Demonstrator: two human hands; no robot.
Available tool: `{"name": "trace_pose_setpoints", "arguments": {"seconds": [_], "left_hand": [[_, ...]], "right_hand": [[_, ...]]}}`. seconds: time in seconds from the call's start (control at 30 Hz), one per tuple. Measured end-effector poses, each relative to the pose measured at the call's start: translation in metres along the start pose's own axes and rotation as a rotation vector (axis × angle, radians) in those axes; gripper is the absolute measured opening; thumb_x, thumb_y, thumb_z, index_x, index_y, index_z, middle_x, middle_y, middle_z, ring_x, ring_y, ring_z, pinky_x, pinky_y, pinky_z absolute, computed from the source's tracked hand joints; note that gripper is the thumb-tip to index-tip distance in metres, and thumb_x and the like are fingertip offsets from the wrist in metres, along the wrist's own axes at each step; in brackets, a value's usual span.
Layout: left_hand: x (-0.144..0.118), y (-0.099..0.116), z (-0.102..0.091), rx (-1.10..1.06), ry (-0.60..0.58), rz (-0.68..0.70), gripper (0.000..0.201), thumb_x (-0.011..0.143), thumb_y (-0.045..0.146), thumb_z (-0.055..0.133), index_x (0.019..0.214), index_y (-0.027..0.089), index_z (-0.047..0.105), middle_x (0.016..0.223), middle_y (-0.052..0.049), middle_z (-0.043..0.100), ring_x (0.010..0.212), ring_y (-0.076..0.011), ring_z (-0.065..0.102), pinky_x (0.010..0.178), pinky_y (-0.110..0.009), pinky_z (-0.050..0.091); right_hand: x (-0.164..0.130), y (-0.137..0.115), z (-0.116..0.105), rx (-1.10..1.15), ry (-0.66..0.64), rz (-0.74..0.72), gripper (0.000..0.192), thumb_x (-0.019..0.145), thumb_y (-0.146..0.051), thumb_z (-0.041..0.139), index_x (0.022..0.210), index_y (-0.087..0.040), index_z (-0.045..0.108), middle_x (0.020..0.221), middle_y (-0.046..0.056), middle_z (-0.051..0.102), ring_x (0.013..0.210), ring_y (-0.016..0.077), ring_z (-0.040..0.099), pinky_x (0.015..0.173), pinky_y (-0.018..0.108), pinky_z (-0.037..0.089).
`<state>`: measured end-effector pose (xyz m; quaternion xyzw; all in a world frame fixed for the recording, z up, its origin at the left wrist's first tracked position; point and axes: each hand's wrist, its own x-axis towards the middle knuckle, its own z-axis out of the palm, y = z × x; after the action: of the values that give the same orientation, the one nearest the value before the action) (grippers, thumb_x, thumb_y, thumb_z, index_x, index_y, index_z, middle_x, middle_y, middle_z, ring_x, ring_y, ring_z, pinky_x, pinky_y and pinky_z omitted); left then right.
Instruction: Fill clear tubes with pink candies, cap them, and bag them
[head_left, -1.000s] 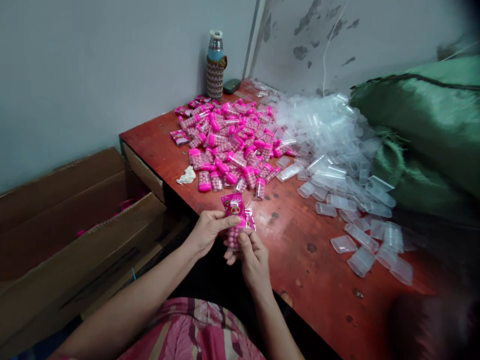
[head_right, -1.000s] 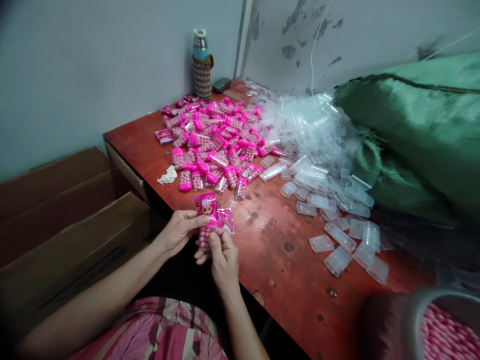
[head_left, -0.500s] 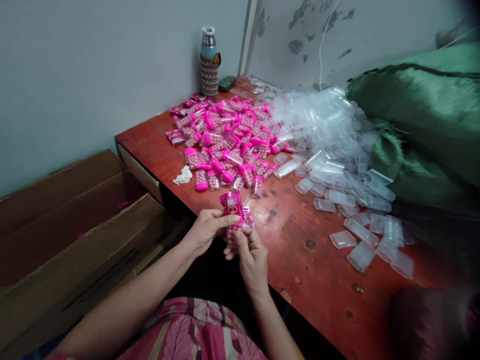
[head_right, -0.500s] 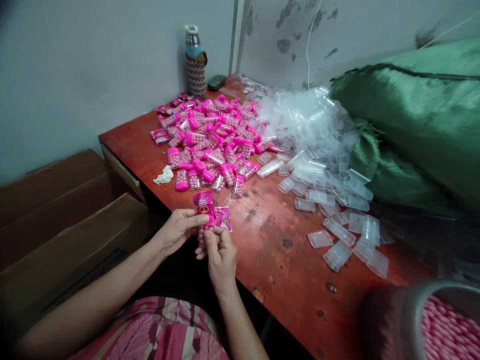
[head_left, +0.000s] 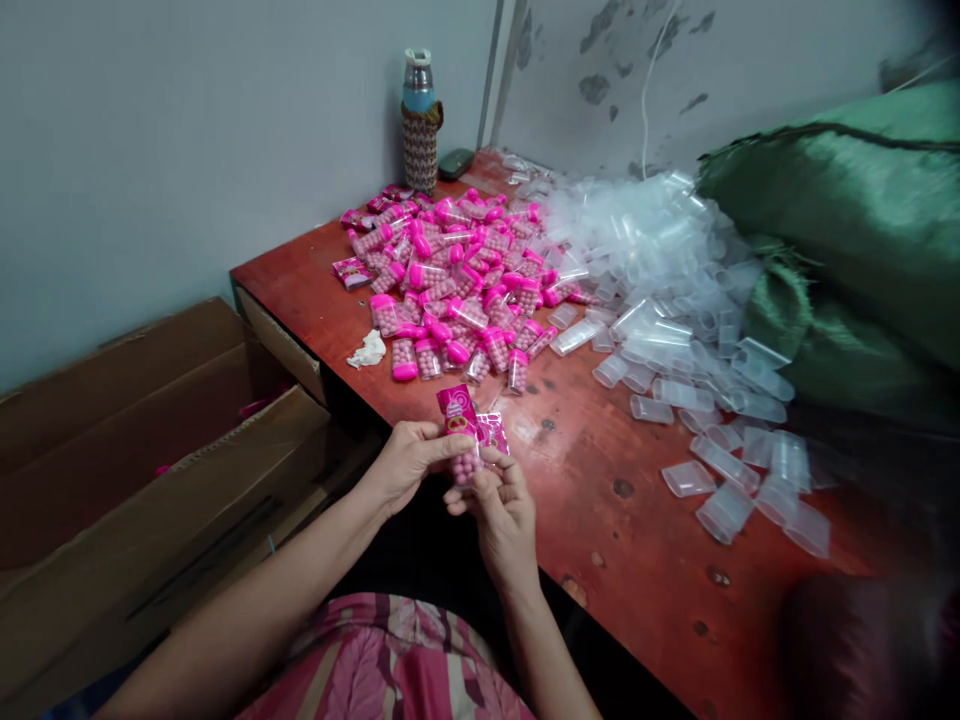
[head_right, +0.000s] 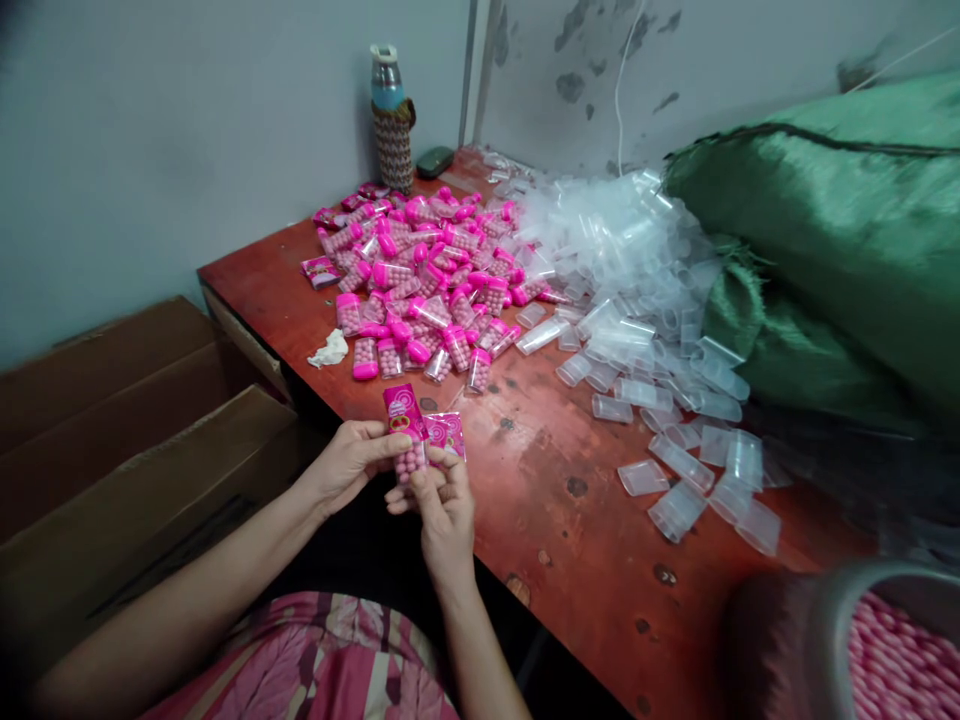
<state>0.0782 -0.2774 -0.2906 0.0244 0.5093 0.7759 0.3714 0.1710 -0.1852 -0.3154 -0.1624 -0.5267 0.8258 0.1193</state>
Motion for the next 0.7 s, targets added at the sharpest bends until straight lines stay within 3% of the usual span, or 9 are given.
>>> {"name": "trace_pose_setpoints", "arguments": {"seconds": [0.07,0.17,0.3,0.43,0.53,0.6,0.7], "left_hand": [[-0.001,-0.001,0.0,-0.031,0.026,-0.007,0.019,0.06,0.024,0.072,0.064,0.007,0.065,0.056,-0.004,0.06,0.051,-0.0094,0.053,0.052,-0.021,0.043],[-0.006,-0.006,0.001,-0.057,0.012,-0.049,0.02,0.06,0.024,0.072,0.064,0.006,0.065,0.057,-0.004,0.06,0.049,-0.0088,0.052,0.049,-0.02,0.042],[-0.013,-0.013,0.004,-0.137,-0.029,-0.076,0.02,0.062,0.024,0.071,0.063,0.006,0.064,0.055,-0.004,0.058,0.048,-0.0085,0.051,0.05,-0.022,0.043],[-0.022,-0.003,-0.003,-0.221,-0.059,-0.042,0.017,0.066,0.021,0.069,0.064,0.005,0.063,0.06,-0.007,0.062,0.055,-0.0136,0.058,0.057,-0.027,0.047],[-0.032,0.025,-0.026,-0.335,0.166,0.213,0.017,0.066,0.025,0.069,0.07,0.01,0.063,0.079,-0.009,0.067,0.077,-0.0197,0.063,0.075,-0.033,0.05],[-0.037,0.045,-0.046,-0.391,0.369,0.466,0.031,0.069,0.042,0.063,0.078,0.013,0.064,0.09,-0.009,0.067,0.089,-0.0208,0.061,0.082,-0.035,0.048],[-0.035,0.055,-0.064,-0.247,0.508,0.657,0.048,0.072,0.057,0.049,0.095,0.016,0.062,0.094,-0.009,0.067,0.092,-0.0216,0.06,0.084,-0.037,0.047]], "right_hand": [[-0.002,0.001,-0.001,0.017,-0.03,0.013,0.029,0.08,-0.026,0.057,0.105,-0.019,0.044,0.075,0.001,0.065,0.063,0.0132,0.064,0.055,0.024,0.054],[0.001,0.003,-0.002,0.029,0.01,0.018,0.026,0.076,-0.024,0.061,0.096,-0.018,0.047,0.077,0.002,0.065,0.064,0.0141,0.064,0.057,0.025,0.055],[0.011,0.002,0.001,0.018,0.056,-0.004,0.023,0.071,-0.022,0.065,0.083,-0.018,0.046,0.063,-0.002,0.064,0.051,0.0115,0.062,0.05,0.021,0.053],[0.019,-0.002,0.007,-0.025,-0.021,-0.019,0.023,0.071,-0.02,0.065,0.081,-0.018,0.045,0.055,-0.005,0.06,0.043,0.0101,0.057,0.041,0.018,0.047],[0.019,-0.007,0.009,-0.045,-0.039,-0.028,0.021,0.073,-0.023,0.063,0.083,-0.018,0.045,0.062,-0.002,0.063,0.047,0.0109,0.059,0.041,0.018,0.047],[0.018,-0.009,0.007,-0.067,-0.023,-0.034,0.019,0.075,-0.026,0.061,0.084,-0.018,0.045,0.067,0.0,0.064,0.049,0.0109,0.059,0.041,0.018,0.047],[0.016,-0.012,0.001,-0.113,0.008,-0.032,0.017,0.078,-0.03,0.057,0.083,-0.017,0.046,0.068,0.001,0.063,0.048,0.0099,0.058,0.041,0.017,0.045]]}}
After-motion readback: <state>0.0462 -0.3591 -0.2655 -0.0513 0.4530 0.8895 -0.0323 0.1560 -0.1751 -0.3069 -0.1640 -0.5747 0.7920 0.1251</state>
